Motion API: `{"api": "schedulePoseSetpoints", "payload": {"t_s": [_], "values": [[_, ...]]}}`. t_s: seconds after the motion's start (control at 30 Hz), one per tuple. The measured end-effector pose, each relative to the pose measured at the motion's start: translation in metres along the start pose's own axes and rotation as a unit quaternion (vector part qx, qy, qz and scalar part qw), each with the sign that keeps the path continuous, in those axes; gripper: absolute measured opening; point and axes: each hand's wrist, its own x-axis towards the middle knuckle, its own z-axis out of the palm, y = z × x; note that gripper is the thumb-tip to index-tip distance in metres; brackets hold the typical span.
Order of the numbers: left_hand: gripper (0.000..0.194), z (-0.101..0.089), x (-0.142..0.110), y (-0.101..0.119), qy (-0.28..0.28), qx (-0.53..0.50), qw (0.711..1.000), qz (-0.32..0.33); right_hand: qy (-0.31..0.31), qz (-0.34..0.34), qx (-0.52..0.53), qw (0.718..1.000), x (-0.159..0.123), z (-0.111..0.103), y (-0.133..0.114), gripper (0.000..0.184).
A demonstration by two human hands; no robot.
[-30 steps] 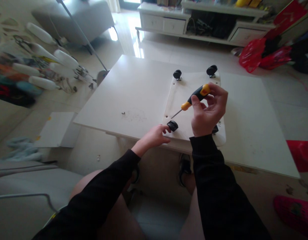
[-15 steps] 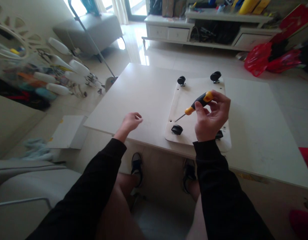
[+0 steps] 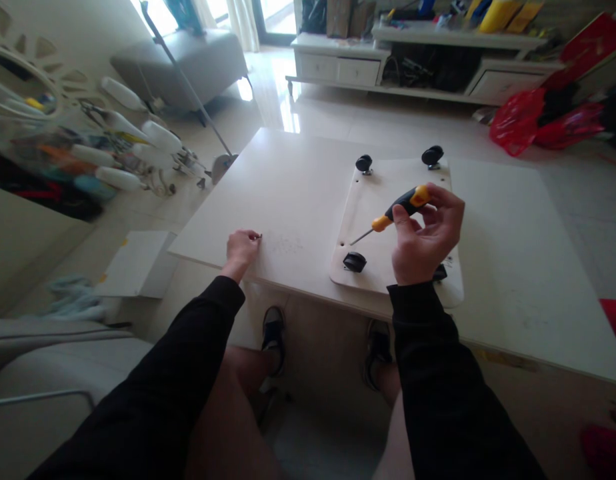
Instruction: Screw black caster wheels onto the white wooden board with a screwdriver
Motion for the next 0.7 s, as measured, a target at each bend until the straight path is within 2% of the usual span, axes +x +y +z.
{"api": "schedulePoseSetpoints", "payload": {"t_s": [0.17,0.27,0.37,0.5,0.6,0.7], "values": [[0.014,-0.005,-0.002,0.001,-0.009,0.012,1.0,-0.014,0.007,-0.004,-0.002,1.0,0.002,-0.001,0.0,0.045],[0.015,-0.014,-0.004,0.013,-0.011,0.01,1.0,-0.022,0.011,-0.006,0.002,1.0,0.002,-0.002,0.002,0.046],[0.017,-0.026,-0.014,0.037,-0.003,-0.052,0.999,-0.004,0.013,-0.008,0.009,1.0,0.003,-0.001,0.004,0.045],[0.013,-0.032,-0.045,0.078,-0.014,-0.172,0.982,0.082,0.035,-0.018,0.044,0.998,0.006,-0.001,0.011,0.047],[0.011,-0.025,-0.072,0.103,-0.023,-0.219,0.967,0.129,0.045,-0.01,0.06,0.997,0.009,-0.002,0.021,0.05],[0.015,-0.013,-0.089,0.117,-0.063,-0.269,0.948,0.159,0.048,0.008,0.072,0.996,0.01,-0.004,0.03,0.052]]}}
